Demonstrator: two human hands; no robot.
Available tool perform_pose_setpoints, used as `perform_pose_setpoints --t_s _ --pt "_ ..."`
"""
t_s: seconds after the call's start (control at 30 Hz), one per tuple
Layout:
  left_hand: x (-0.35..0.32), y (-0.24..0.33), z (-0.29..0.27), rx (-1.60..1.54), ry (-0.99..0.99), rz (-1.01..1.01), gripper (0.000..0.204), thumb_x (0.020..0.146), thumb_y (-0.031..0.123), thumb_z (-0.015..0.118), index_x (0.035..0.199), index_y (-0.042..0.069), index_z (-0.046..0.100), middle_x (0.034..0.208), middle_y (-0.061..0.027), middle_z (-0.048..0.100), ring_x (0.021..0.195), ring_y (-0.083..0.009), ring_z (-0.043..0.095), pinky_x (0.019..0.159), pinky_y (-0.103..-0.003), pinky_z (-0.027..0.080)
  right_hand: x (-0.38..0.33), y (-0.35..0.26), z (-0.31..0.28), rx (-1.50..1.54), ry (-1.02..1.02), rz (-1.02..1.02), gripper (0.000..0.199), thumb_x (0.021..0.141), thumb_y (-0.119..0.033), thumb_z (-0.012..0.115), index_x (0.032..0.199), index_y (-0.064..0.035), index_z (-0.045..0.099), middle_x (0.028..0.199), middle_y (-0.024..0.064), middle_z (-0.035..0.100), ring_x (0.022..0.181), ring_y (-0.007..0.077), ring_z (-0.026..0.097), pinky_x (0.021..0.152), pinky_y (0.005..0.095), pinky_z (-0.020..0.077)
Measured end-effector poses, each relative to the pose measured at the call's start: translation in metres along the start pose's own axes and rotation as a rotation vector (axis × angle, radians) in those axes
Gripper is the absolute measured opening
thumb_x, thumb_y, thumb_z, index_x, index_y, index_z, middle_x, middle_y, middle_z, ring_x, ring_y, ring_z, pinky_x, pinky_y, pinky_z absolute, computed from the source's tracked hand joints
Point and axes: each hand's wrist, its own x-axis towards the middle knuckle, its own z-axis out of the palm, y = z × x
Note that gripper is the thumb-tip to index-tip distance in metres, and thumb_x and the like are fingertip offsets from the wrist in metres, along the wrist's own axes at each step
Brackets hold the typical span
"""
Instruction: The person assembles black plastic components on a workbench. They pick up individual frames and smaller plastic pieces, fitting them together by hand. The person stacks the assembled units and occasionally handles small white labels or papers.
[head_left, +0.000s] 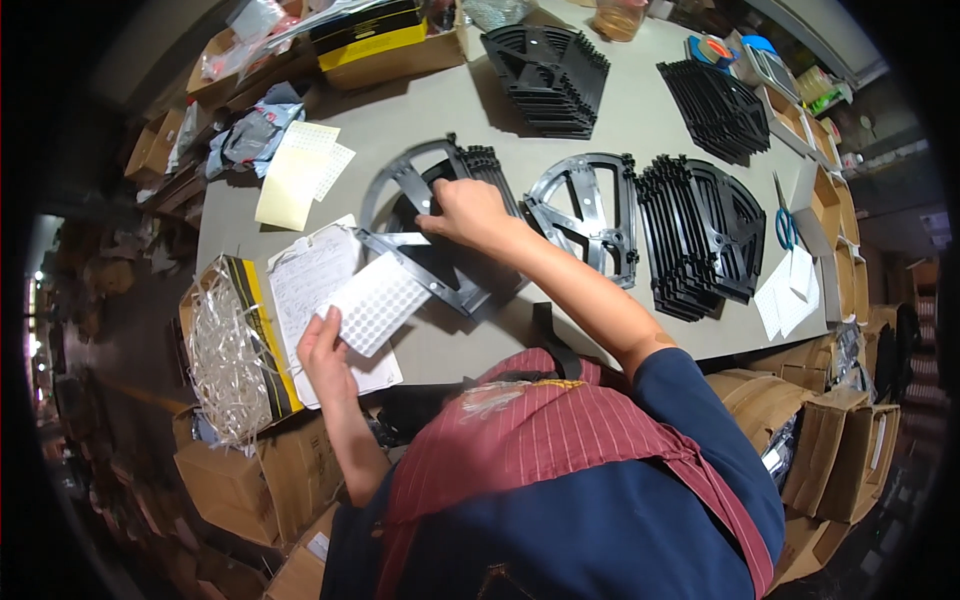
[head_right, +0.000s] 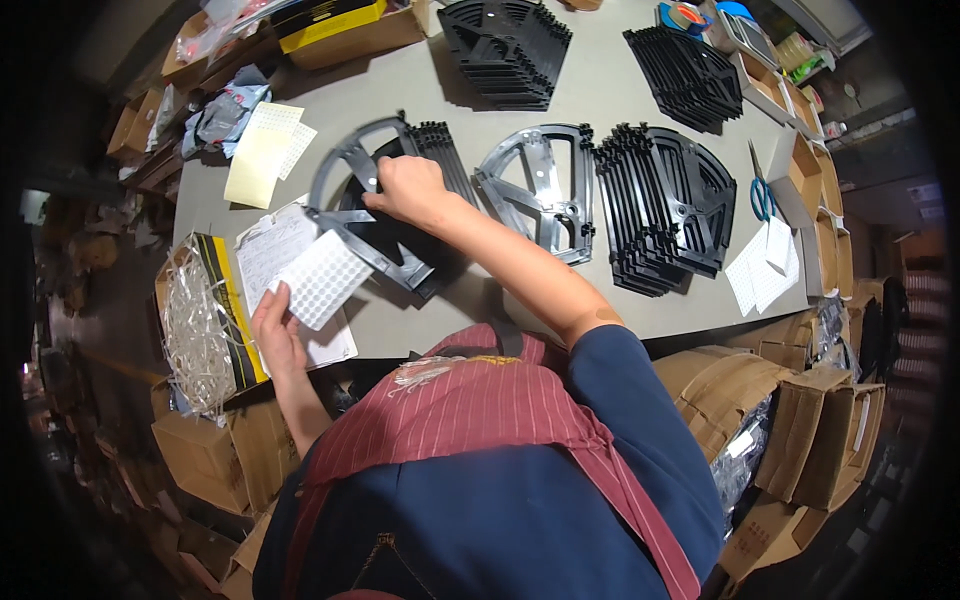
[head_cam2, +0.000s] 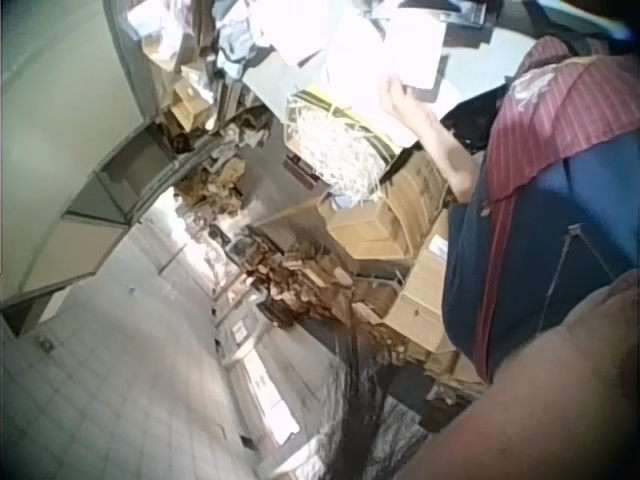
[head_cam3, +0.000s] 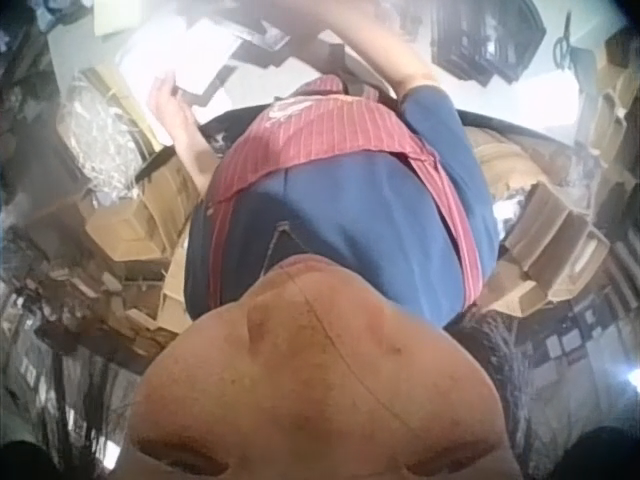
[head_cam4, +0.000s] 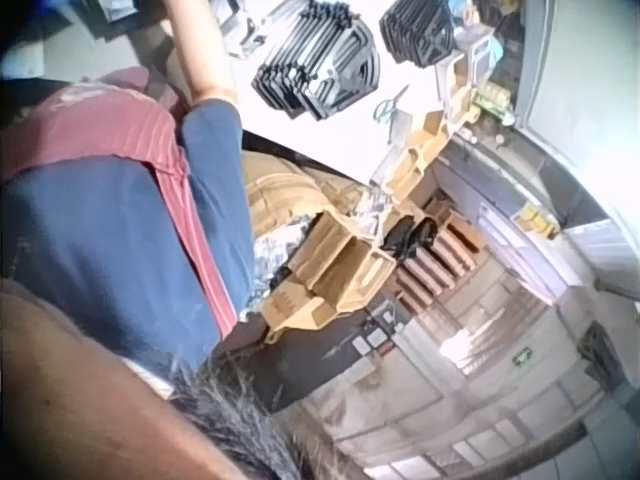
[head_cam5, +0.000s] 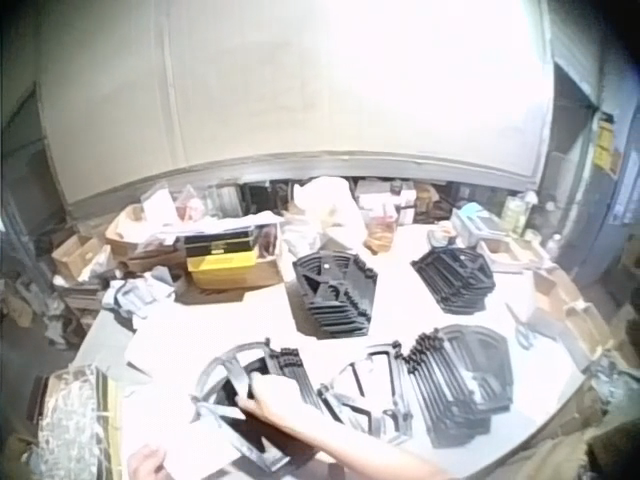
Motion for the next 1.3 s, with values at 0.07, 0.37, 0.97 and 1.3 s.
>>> perform_pose_setpoints --t_s 0.07,0.37,0.97,1.3 --pt "-0.001 0.002 -0.011 -0.023 0.035 0.022 0.027 0.097 0.018 0.067 0.112 -0.004 0.069 0.104 -0.0121 0.072 0.093 -0.0174 0.068 0.083 -0.028 0.052 -0.014 -0.013 -0.036 0.025 0.061 0.002 0.045 0.084 -0.045 0.073 0.085 -0.0015 0.065 0.078 0.0214 0.069 0.077 0.0419 0.067 0.068 0.0498 0.0531" --pt "-0.002 0.012 0.004 0.078 -0.152 -0.015 0.023 0.098 0.019 0.067 0.104 -0.003 0.07 0.095 -0.004 0.069 0.086 -0.0102 0.062 0.078 -0.024 0.049 -0.1 0.134 -0.071 -0.44 0.074 0.41 0.05 0.09 -0.047 0.067 0.072 -0.0001 0.07 0.076 0.0215 0.068 0.074 0.041 0.068 0.067 0.0505 0.0538" --pt "-0.028 0.023 0.065 0.47 -0.686 0.011 0.02 0.1 0.015 0.059 0.091 -0.002 0.063 0.074 0.006 0.054 0.07 -0.0024 0.046 0.061 -0.023 0.038 -0.079 -0.073 -0.089 0.19 -0.031 -0.549 0.017 0.081 -0.006 0.069 0.096 -0.005 0.061 0.091 0.0098 0.062 0.086 0.0306 0.062 0.075 0.0398 0.0526" --pt "0.001 -0.002 0.038 -0.139 -0.639 -0.476 0.026 0.097 0.01 0.056 0.114 -0.007 0.067 0.1 -0.008 0.072 0.087 -0.0125 0.069 0.082 -0.025 0.055 -0.055 -0.062 -0.051 0.038 0.029 -0.804 0.022 0.077 -0.014 0.072 0.093 -0.0043 0.06 0.087 0.0102 0.059 0.082 0.0291 0.061 0.073 0.0371 0.0521"
